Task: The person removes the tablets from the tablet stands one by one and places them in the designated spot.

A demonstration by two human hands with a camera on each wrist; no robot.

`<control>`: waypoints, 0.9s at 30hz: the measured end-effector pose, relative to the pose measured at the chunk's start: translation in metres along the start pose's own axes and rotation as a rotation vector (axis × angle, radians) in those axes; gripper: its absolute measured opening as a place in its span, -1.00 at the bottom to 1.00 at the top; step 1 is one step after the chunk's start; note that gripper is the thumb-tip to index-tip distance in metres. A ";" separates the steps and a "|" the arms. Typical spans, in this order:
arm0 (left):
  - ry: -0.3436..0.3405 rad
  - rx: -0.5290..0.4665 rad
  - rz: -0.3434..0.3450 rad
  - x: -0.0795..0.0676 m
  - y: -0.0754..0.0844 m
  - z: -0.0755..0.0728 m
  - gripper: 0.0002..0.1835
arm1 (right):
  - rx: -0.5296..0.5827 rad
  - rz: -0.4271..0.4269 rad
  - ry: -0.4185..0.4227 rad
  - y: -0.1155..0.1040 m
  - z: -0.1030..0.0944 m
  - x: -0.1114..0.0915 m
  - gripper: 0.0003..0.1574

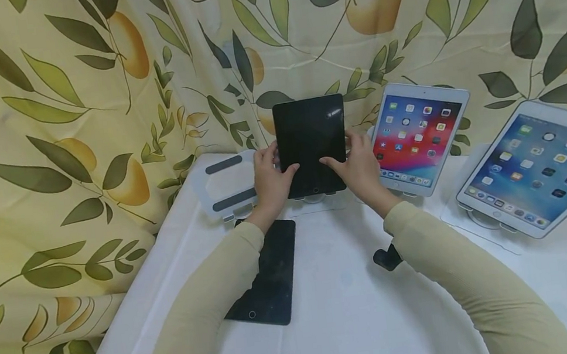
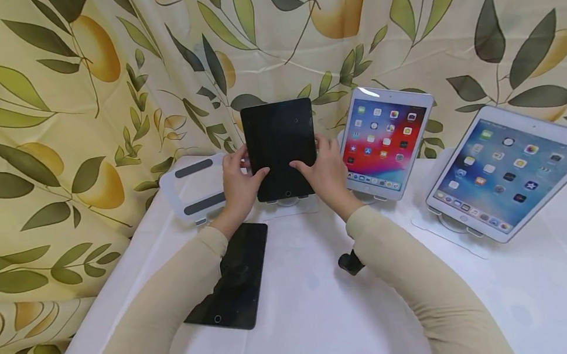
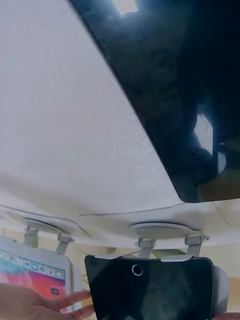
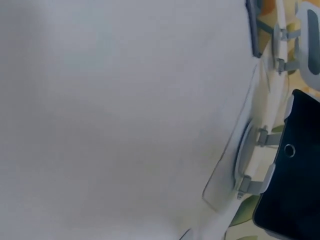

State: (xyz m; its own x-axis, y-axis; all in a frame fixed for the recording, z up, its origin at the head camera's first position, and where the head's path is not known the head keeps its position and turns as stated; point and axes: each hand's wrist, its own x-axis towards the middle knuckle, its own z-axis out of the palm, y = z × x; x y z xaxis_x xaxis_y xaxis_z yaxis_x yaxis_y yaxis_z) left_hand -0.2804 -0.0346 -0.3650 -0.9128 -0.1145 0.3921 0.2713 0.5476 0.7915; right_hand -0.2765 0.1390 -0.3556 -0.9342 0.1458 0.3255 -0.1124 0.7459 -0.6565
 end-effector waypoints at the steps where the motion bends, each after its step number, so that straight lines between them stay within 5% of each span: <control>1: -0.001 0.002 -0.002 0.000 0.000 0.001 -0.34 | 0.001 -0.001 0.000 0.000 0.000 0.000 -0.07; 16: 0.026 0.054 0.078 -0.008 -0.003 0.003 -0.32 | 0.092 -0.011 -0.021 0.008 0.001 -0.002 -0.11; 27: -0.023 -0.034 0.156 -0.005 -0.004 -0.004 -0.29 | 0.085 -0.037 -0.026 -0.001 -0.008 -0.002 -0.10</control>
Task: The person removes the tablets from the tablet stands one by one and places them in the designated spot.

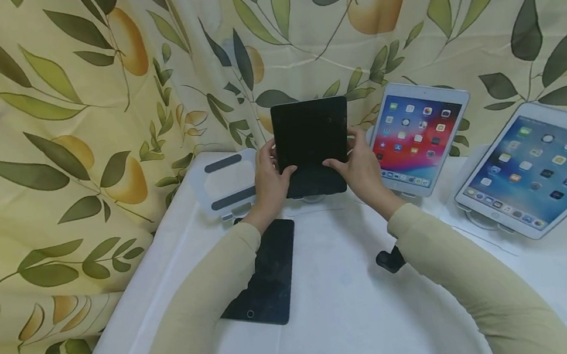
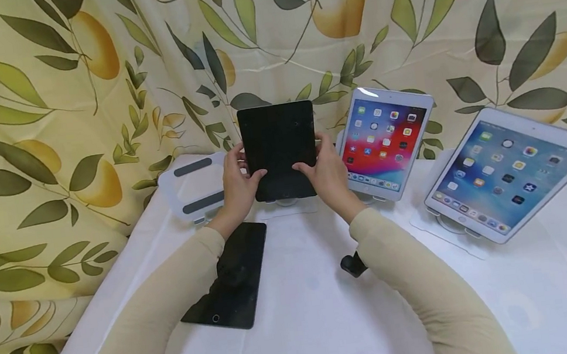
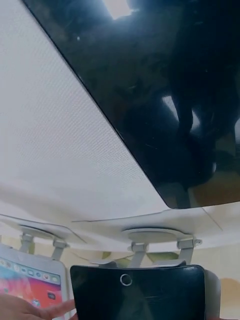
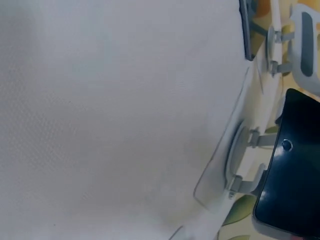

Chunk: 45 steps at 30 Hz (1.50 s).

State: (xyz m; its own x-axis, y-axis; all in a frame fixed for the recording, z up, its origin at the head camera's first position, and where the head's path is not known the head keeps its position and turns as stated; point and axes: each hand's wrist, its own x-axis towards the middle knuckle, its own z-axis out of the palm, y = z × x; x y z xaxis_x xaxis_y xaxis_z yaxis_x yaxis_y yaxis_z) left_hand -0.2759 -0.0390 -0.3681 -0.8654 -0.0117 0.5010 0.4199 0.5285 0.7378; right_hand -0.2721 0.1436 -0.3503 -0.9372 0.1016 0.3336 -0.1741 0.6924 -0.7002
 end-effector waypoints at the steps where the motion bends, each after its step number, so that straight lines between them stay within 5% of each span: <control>1: -0.003 -0.001 0.013 0.000 0.000 -0.001 -0.30 | -0.005 -0.002 -0.001 -0.001 -0.001 -0.001 -0.11; 26: -0.068 -0.050 0.135 -0.018 0.021 -0.023 -0.26 | 0.017 0.018 -0.034 -0.021 -0.033 -0.034 -0.10; 37: -0.127 -0.083 0.137 -0.033 0.035 -0.035 -0.24 | 0.012 0.041 -0.057 -0.027 -0.050 -0.055 -0.08; 45: -0.168 -0.083 0.065 -0.043 0.046 -0.039 -0.23 | -0.014 0.043 -0.102 -0.030 -0.061 -0.069 -0.02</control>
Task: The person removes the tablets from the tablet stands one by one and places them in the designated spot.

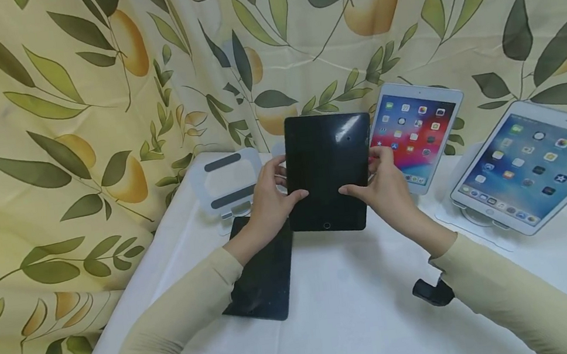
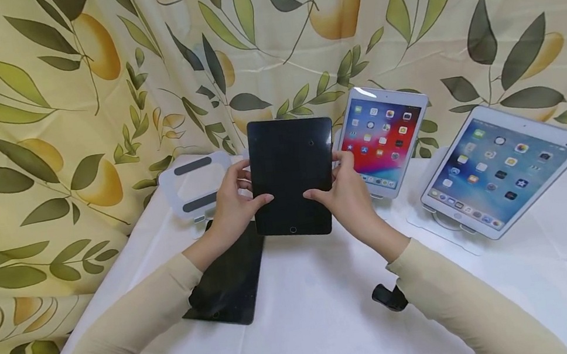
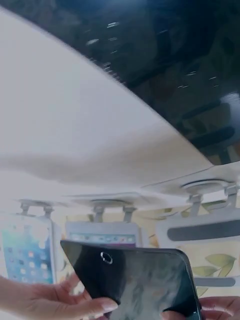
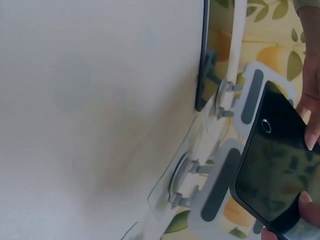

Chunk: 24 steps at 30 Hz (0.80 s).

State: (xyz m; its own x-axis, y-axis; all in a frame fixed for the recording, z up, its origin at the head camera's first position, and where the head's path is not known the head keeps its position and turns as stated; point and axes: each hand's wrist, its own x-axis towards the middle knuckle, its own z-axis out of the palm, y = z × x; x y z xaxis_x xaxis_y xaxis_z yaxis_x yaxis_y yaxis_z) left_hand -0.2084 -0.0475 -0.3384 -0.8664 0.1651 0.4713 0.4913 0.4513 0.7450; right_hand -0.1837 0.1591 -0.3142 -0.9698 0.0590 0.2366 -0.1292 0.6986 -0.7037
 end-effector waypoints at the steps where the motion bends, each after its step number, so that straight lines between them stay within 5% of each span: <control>1: -0.005 -0.002 -0.013 -0.001 0.001 0.000 -0.23 | -0.005 0.005 -0.008 0.000 -0.001 -0.001 -0.01; 9: -0.088 -0.028 -0.129 -0.008 0.007 -0.002 -0.23 | 0.042 0.057 -0.120 0.004 -0.011 -0.012 -0.04; 24: -0.217 -0.078 -0.116 -0.027 0.010 -0.006 -0.23 | 0.121 0.093 -0.232 0.013 -0.022 -0.041 -0.04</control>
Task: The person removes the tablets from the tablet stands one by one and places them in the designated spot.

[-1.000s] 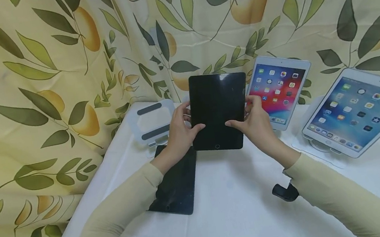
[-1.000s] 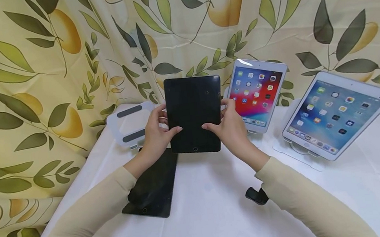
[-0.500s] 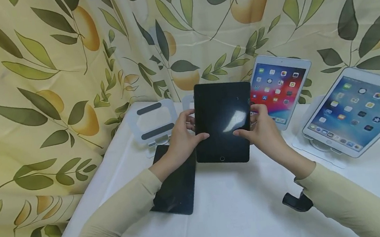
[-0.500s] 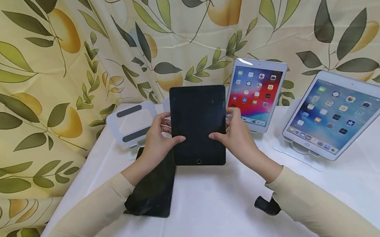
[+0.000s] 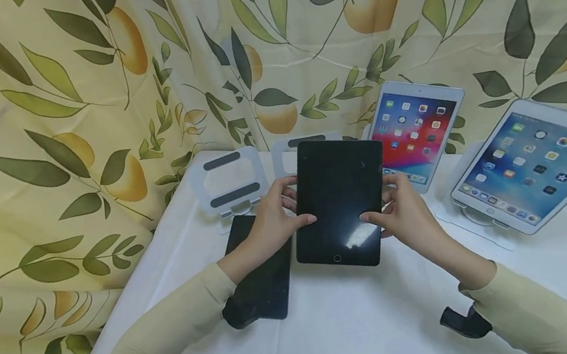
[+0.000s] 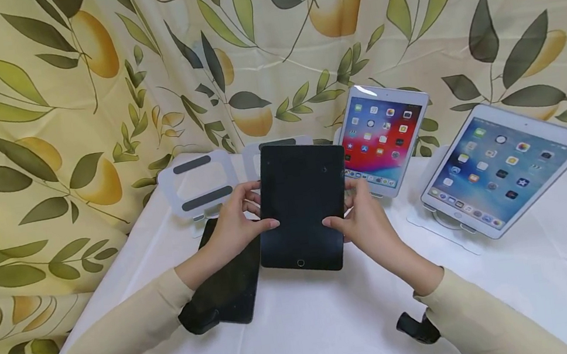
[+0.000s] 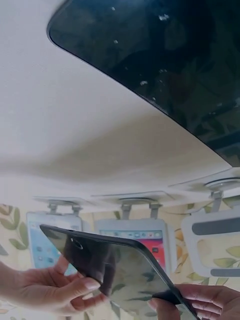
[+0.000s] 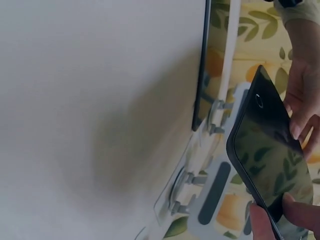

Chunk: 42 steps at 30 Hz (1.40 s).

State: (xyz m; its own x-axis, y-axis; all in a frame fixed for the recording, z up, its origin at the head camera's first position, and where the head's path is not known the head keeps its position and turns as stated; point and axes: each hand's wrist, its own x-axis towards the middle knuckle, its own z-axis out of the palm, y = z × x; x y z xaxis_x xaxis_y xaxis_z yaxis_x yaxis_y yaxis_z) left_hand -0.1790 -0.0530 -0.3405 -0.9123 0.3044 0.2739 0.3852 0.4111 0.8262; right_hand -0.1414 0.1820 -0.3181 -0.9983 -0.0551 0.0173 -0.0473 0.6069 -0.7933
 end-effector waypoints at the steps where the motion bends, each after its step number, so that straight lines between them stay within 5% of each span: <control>1: -0.006 0.000 -0.008 -0.001 0.000 0.001 -0.23 | 0.000 0.002 -0.001 0.001 0.000 -0.001 -0.04; 16: -0.115 -0.008 -0.031 -0.024 -0.007 0.008 -0.35 | 0.026 0.080 -0.100 0.015 0.007 -0.024 -0.03; 22: -0.172 -0.049 -0.121 -0.033 -0.012 0.011 -0.35 | 0.035 0.124 -0.135 0.022 0.012 -0.031 -0.05; 42: -0.243 -0.025 -0.178 -0.047 -0.032 0.022 -0.36 | 0.056 0.206 -0.200 0.039 0.027 -0.044 -0.11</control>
State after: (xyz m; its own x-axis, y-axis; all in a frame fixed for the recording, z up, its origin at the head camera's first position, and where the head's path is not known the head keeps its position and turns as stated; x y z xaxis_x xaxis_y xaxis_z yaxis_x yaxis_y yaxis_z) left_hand -0.1457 -0.0618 -0.3904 -0.9041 0.4273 0.0004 0.2158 0.4559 0.8635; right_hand -0.0989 0.1860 -0.3661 -0.9600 -0.0940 -0.2638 0.1633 0.5775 -0.7999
